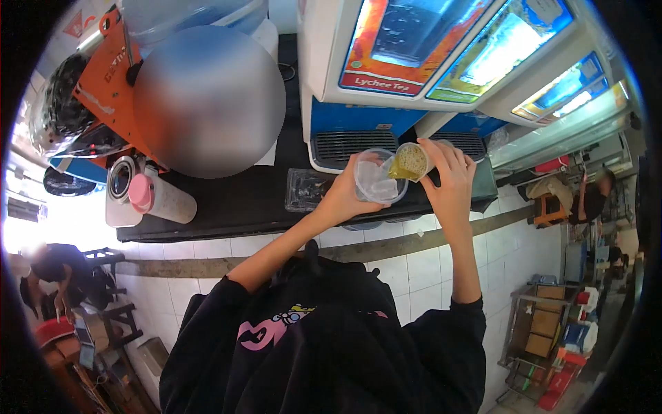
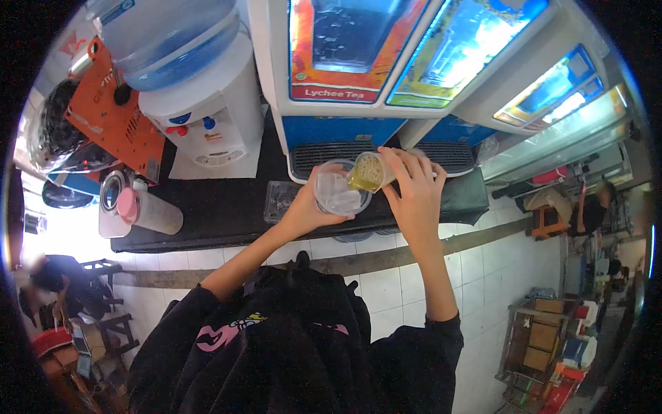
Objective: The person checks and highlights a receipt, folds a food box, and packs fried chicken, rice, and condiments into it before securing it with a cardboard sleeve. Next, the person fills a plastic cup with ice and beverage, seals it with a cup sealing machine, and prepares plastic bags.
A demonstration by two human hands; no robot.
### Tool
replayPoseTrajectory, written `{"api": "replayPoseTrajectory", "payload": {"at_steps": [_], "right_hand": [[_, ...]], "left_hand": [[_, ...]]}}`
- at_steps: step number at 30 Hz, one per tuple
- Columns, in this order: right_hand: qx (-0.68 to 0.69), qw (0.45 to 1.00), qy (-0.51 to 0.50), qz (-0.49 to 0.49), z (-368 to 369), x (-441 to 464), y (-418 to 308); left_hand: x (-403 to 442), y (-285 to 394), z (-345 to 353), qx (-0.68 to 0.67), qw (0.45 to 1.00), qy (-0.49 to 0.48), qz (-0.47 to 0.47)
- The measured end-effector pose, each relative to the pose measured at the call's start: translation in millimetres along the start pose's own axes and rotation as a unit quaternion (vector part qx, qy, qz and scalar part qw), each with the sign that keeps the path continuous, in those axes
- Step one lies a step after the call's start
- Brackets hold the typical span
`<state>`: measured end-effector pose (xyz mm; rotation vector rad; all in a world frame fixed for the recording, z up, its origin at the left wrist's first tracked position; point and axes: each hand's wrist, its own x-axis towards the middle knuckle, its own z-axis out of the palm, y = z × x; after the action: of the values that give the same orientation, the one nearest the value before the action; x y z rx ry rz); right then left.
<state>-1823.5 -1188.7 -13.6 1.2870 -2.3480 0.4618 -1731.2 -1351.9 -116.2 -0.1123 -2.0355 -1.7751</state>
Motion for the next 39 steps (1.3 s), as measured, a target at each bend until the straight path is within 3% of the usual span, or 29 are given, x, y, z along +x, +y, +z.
{"api": "replayPoseTrajectory", "payload": {"at_steps": [9, 25, 31, 39], "right_hand": [[-0.164, 0.982, 0.038, -0.086, -31, 0, 1], [-0.182, 0.970, 0.055, -0.149, -41, 8, -11], [-0.052, 0.991, 0.047, -0.113, -32, 12, -18], [0.165, 0.983, 0.063, -0.050, -1, 15, -27]], "left_hand": [[0, 26, 13, -0.009, 0.999, -0.034, 0.005], [-3, 37, 5, -0.012, 0.999, -0.033, -0.014], [-8, 42, -20, 0.004, 0.999, -0.034, 0.000], [-52, 48, -90, 0.085, 0.994, 0.065, -0.024]]}}
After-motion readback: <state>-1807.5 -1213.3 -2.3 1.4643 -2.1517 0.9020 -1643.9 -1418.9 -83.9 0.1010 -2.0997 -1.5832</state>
